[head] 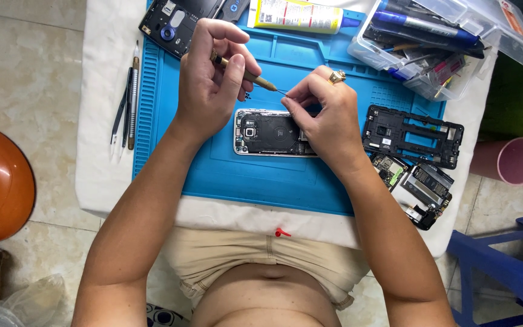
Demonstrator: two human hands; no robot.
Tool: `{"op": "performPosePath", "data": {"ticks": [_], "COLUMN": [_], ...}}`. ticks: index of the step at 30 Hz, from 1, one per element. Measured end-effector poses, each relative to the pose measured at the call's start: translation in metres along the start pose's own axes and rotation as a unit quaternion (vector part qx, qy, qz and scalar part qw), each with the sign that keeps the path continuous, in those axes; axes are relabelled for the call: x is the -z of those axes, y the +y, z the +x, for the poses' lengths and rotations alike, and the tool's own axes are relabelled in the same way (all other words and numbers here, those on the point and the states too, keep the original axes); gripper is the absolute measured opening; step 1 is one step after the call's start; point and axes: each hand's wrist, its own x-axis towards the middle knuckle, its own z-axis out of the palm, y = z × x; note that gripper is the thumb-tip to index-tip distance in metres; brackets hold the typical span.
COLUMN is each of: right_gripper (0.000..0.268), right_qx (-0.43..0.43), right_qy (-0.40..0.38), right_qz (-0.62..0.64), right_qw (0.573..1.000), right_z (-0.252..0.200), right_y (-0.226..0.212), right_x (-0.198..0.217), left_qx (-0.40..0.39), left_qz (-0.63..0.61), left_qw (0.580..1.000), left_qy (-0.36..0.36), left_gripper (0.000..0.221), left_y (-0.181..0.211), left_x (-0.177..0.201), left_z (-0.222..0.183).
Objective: Disassembling the internal structure of a mobile phone using a screwdriver and prying tools on a repair mat.
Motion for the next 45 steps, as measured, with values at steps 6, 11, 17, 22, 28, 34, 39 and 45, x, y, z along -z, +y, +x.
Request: {"op": "performPosePath", "data": {"ticks": [6, 11, 17, 22, 28, 34, 39, 45], "right_gripper": [0.017, 0.019, 0.016, 0.015, 0.014, 0.012, 0.013, 0.014], "right_qx": [0.000, 0.008, 0.019, 0.027, 0.038, 0.038, 0.037, 0.043], "right_qy": [0.000, 0.001, 0.000, -0.001, -0.002, -0.001, -0.001, 0.000], "right_qz": [0.010, 0.001, 0.003, 0.004, 0.004, 0.005, 0.005, 0.003], "right_qw": [1.000, 1.000, 1.000, 1.000, 0.999, 0.999, 0.999, 0.999], "right_z": [-0.0007, -0.0009, -0.0014, -0.0009, -0.0006, -0.0007, -0.0008, -0.0004], "right_y": [-0.0012, -0.0024, -0.0013, -0.0012, -0.0020, -0.0017, -0.0019, -0.0012], "right_x": [0.0004, 0.0009, 0.0007, 0.0010, 0.0010, 0.0012, 0.0009, 0.0009], "left_qx": [0.000, 0.009, 0.007, 0.004, -0.003, 0.008, 0.004, 0.004], "left_qz": [-0.010, -0.020, -0.026, -0.020, -0.022, -0.017, -0.018, -0.011], "left_qw": [1.000, 1.000, 1.000, 1.000, 1.000, 1.000, 1.000, 1.000], "left_qy": [-0.006, -0.004, -0.002, 0.010, 0.005, 0.010, 0.008, 0.011], "left_gripper": [0.011, 0.010, 0.010, 0.010, 0.011, 0.011, 0.011, 0.011], "left_y": [-0.0014, -0.0008, -0.0010, -0.0004, -0.0028, -0.0019, -0.0027, -0.0028], "left_x": [0.0003, -0.0002, 0.0002, 0.0011, 0.0017, 0.0014, 0.0021, 0.0019], "left_z": [-0.0004, -0.0007, -0.0007, -0.0009, -0.0010, -0.0011, -0.0014, -0.0009]}}
